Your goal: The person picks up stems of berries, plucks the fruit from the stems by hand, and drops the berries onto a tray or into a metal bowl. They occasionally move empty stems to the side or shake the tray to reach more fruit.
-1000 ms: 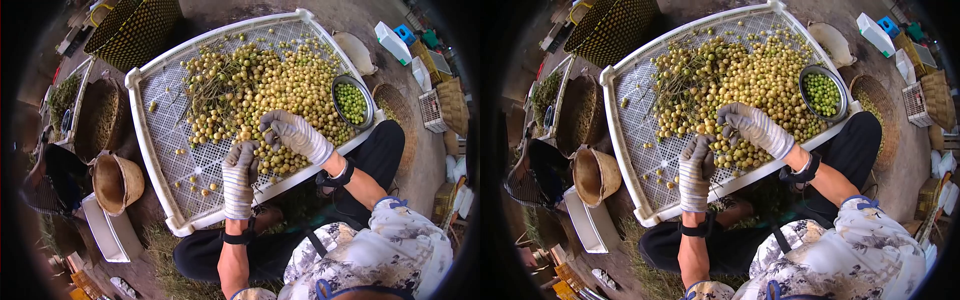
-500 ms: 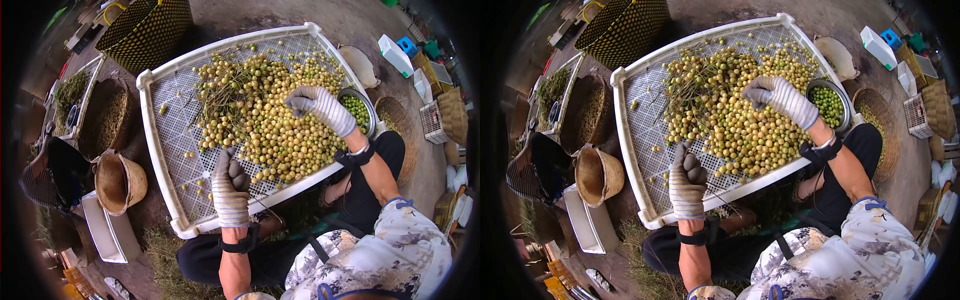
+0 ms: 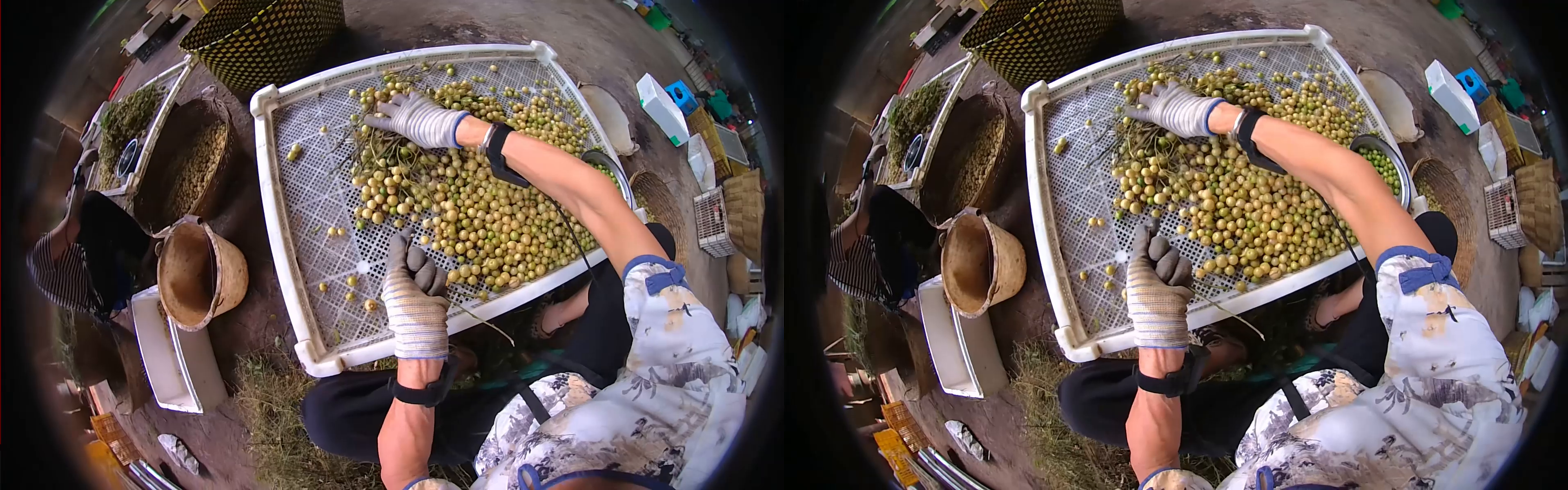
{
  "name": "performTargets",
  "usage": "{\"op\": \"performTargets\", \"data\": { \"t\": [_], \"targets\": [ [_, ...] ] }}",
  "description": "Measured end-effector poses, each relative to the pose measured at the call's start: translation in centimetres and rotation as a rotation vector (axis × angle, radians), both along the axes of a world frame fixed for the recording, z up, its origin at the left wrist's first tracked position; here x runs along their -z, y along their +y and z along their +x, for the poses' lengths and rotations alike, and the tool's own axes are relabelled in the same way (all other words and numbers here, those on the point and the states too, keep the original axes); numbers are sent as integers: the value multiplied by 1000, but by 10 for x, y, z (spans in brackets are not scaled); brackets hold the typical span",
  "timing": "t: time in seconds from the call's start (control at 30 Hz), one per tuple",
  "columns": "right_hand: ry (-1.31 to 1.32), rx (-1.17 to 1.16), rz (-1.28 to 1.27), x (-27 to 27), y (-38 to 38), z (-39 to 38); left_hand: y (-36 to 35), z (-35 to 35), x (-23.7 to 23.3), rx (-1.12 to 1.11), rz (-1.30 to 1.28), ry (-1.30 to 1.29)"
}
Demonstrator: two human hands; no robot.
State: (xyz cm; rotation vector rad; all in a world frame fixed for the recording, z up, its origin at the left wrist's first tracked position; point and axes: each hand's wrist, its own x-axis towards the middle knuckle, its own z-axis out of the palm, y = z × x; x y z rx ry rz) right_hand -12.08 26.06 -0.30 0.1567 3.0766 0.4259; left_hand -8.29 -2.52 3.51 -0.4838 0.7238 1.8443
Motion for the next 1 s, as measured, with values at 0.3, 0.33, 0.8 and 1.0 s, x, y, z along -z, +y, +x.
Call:
{"op": "performTargets", "data": {
  "t": [0.3, 0.33, 0.8, 1.0],
  "targets": [
    [326, -192, 76, -21, 2, -54, 1, 3, 5, 32, 37, 9],
    [410, -249, 91, -24, -4, -60, 1, 4, 7, 34, 28, 0],
    [191, 137, -372, -70, -14, -21, 5, 10, 17, -77, -106, 29],
    [59, 336, -438, -58, -18, -54, 0, 22, -5, 51, -164, 283]
  ]
}}
